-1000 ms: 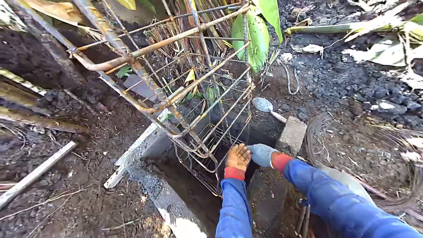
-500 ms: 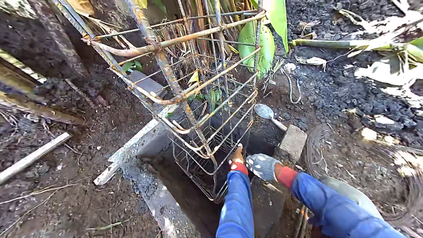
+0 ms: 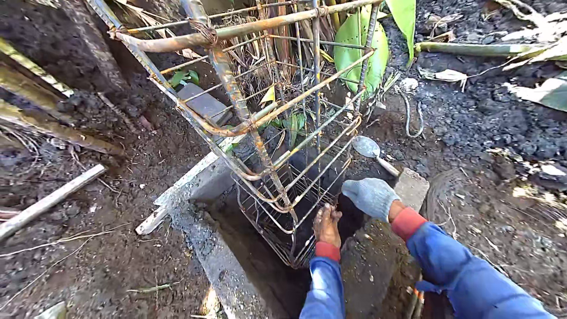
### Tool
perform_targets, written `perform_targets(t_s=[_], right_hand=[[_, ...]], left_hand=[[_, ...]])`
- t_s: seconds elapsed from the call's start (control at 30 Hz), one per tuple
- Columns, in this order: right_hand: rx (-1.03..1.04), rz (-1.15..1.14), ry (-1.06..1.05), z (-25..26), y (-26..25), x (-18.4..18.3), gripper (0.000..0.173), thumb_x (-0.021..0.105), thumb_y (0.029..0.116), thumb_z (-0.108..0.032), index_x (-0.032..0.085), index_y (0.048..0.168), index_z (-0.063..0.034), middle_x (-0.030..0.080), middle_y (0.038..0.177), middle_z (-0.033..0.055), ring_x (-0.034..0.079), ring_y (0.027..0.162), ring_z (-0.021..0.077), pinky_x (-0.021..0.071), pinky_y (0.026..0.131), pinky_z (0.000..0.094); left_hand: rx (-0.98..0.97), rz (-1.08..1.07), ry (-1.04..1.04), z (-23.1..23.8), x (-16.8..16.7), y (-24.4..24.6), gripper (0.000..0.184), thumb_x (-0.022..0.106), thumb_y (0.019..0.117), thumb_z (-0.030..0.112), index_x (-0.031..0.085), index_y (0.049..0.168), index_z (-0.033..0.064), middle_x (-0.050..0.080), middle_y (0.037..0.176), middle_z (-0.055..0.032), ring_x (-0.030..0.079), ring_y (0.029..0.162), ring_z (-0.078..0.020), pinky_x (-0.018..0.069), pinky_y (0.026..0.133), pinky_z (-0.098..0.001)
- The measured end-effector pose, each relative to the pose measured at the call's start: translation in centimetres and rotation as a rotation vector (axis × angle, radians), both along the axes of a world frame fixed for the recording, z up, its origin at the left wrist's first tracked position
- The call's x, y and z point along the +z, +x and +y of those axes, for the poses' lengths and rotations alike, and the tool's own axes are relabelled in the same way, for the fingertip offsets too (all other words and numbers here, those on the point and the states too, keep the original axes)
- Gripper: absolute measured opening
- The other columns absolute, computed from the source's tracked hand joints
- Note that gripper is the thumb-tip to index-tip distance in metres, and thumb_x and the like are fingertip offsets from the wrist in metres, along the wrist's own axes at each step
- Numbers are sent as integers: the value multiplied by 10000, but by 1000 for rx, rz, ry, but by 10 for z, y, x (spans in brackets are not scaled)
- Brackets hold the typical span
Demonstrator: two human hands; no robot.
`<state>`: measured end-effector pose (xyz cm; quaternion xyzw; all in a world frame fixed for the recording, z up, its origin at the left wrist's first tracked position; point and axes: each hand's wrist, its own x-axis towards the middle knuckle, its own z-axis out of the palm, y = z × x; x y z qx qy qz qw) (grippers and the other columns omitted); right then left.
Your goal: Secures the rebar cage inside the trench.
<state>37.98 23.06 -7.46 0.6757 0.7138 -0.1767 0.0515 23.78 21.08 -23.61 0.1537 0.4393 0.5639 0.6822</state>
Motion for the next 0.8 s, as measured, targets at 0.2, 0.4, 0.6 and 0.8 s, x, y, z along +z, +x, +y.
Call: perform_targets(t_s=[0.2,0.4,0.6,0.8], right_hand=[[12,17,-19,2,6,1,323,431,1073,-434,689,1103,-242,728,922,65,717,923,302,563,786,574],[-86,-23,104,8,8,-34,263,462,1052,-408,665,1055,-242,719,863,58,721,848,310,565,703,566],[-24,146,-330,-14,-9,-79,402,399,1080,-405,657,1246,-145,702,1199,182,661,1163,400,497,957,666],[52,273,-428,-19,-12,-76,374,438,1079,-364,651,1190,-78,703,1077,196,698,993,384,532,872,638]], left_hand=[[-82,-75,49,12,13,8,268,458,1091,184,642,1149,-1,593,746,-49,605,659,-179,582,703,-381],[-81,191,-81,14,40,-2,251,516,1057,115,637,875,-9,512,589,-20,498,486,-125,496,506,-280],[-238,229,-285,28,84,-7,287,441,1076,142,645,969,-27,593,698,-77,582,569,-178,556,579,-341],[-394,191,-112,24,60,-30,235,493,1078,98,648,1153,-62,673,848,-130,677,724,-221,610,721,-393]])
